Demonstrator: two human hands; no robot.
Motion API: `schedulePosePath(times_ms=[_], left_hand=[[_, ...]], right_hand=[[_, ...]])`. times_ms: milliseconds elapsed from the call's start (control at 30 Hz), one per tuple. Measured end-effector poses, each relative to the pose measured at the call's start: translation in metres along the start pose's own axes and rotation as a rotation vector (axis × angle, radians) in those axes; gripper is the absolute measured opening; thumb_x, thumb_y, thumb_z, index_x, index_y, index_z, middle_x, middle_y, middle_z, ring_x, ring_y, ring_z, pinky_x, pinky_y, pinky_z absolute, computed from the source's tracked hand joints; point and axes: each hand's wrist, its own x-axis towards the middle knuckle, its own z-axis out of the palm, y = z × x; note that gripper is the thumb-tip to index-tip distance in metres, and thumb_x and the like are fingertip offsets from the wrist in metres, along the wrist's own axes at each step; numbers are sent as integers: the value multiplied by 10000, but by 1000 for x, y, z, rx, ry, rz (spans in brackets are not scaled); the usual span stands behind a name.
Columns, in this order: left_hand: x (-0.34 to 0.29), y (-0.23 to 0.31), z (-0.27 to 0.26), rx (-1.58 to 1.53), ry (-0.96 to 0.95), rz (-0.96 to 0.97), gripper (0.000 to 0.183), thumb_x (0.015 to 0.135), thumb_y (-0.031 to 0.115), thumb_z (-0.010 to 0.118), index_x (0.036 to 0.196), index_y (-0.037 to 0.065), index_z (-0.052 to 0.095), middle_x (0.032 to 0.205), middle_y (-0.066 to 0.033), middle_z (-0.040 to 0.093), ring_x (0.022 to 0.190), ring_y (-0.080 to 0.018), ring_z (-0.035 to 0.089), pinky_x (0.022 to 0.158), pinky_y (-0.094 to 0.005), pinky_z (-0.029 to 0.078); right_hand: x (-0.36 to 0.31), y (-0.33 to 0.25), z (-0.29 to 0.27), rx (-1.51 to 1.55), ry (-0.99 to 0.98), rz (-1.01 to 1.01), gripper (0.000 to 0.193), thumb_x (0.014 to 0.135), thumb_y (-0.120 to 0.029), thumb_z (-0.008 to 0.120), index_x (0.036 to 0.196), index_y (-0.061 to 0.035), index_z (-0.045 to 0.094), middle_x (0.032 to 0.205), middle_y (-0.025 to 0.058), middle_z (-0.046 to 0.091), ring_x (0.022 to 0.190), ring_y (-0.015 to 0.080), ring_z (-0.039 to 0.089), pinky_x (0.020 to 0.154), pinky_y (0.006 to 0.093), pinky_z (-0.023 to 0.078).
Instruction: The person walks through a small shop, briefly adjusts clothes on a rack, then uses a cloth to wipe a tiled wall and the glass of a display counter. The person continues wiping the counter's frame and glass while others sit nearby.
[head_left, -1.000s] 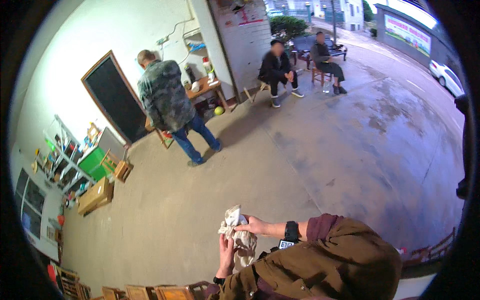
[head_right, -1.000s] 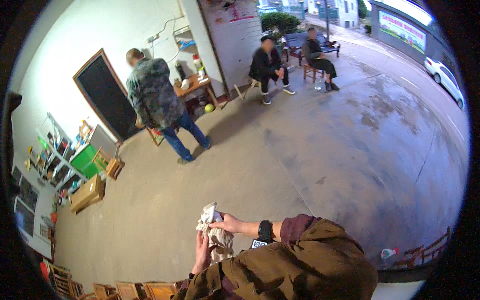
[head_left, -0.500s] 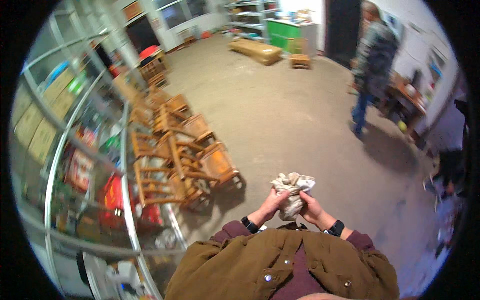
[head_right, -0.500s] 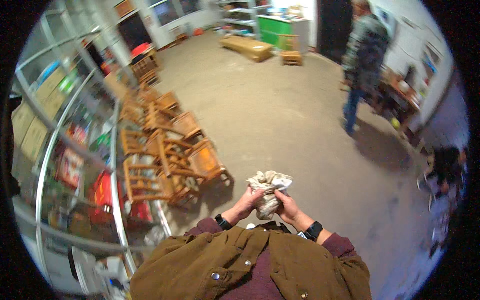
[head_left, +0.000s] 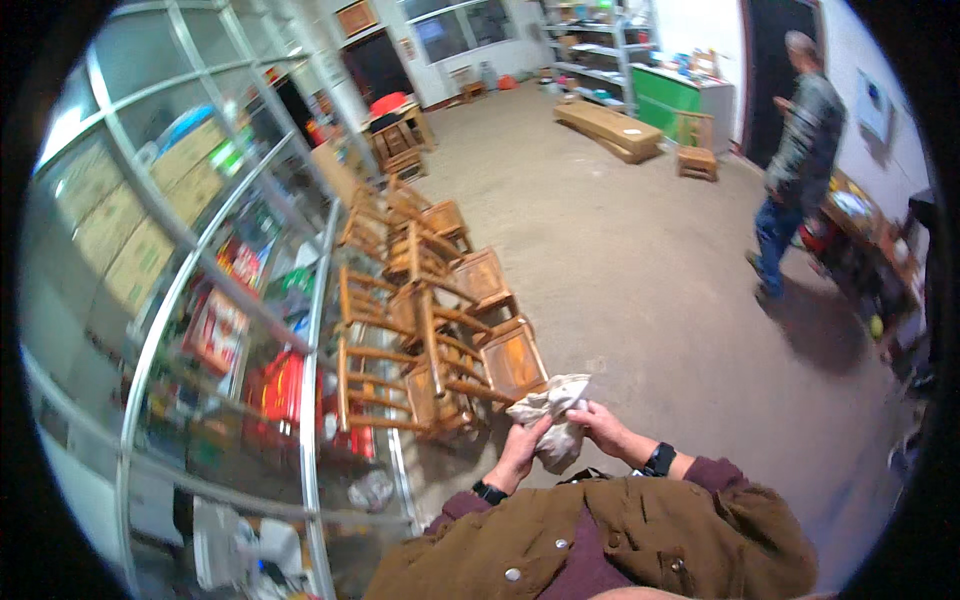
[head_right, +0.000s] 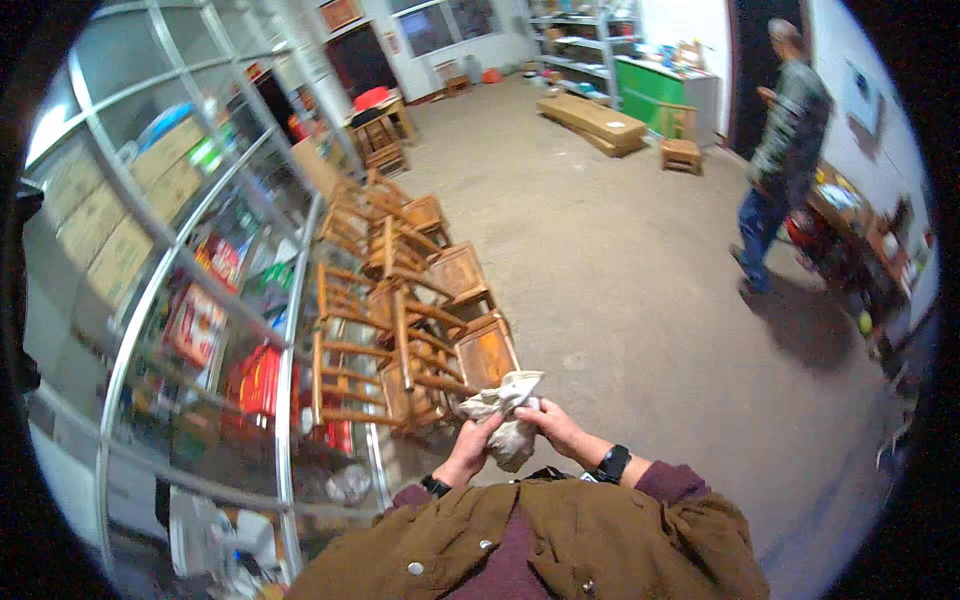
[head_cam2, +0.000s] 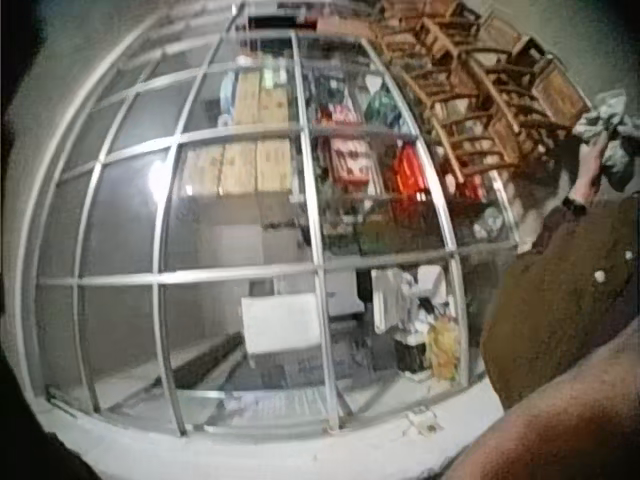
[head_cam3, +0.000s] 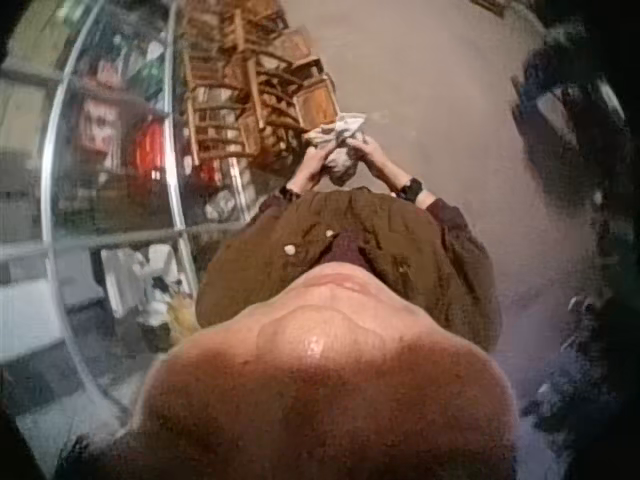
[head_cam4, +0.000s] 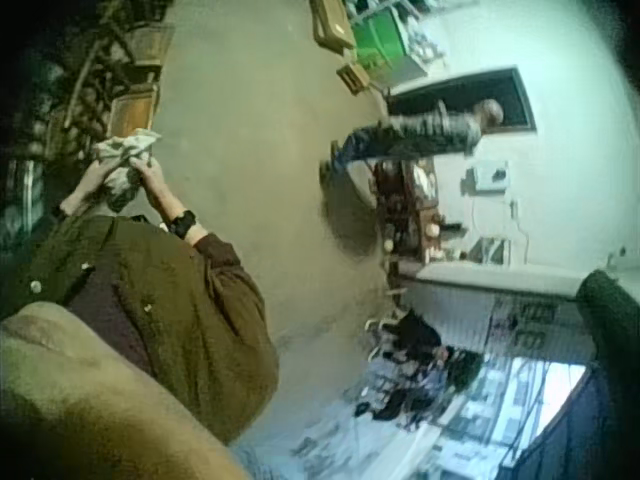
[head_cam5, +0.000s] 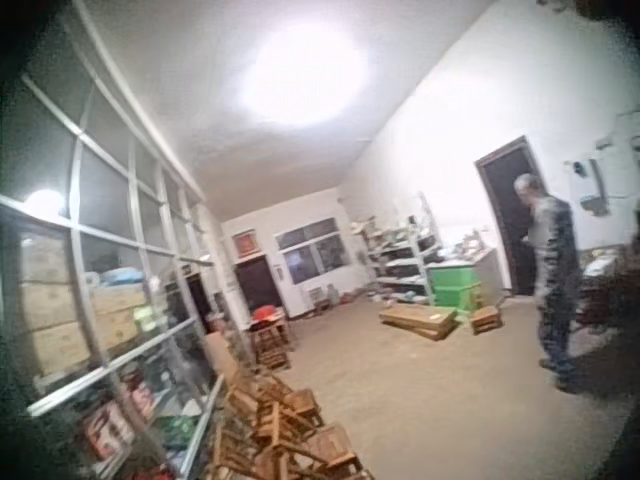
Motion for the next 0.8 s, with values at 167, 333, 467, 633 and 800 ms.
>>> schedulePosePath(times_ms=[167, 333, 467, 633, 800], left_hand=[[26, 7, 16, 75, 207, 255, 371, 829, 83, 649, 1164, 1, 512, 1086, -57, 579, 950, -154, 561, 827, -298, 460], [47, 15, 24, 72, 373, 457, 336, 866, 121, 611, 1160, 0, 501, 1074, -65, 572, 950, -159, 545, 832, -291, 442], [45, 7, 34, -17, 512, 332, 282, 931, 199, 527, 1160, 35, 518, 1095, -60, 572, 958, -145, 538, 832, -289, 442], [-2, 1, 40, 77, 759, 408, 255, 911, 321, 558, 865, 76, 608, 701, 70, 530, 512, -30, 432, 440, -211, 326], [-183, -4, 24, 360, 1121, 298, 265, 885, 222, 583, 1046, 12, 607, 965, -35, 631, 853, -125, 560, 798, -296, 453]], right_hand=[[7, -24, -23, -53, 56, -11, 497, 872, -322, 569, 1298, -93, 452, 1153, -5, 533, 993, 108, 494, 740, 265, 422], [4, -62, -93, 41, 125, 60, 419, 882, -354, 561, 1235, -134, 518, 1082, 10, 582, 951, 90, 539, 706, 266, 431], [-2, -80, -150, 52, 115, 163, 336, 917, -283, 512, 1204, -108, 523, 1076, 52, 594, 896, 136, 605, 692, 275, 482], [18, -79, -167, 92, 42, 455, 245, 929, -256, 473, 1096, -94, 550, 947, 56, 637, 783, 160, 617, 643, 290, 468], [56, -49, -120, -47, -312, 666, 224, 926, -243, 477, 1080, -99, 551, 858, 43, 623, 740, 152, 594, 639, 278, 443]])
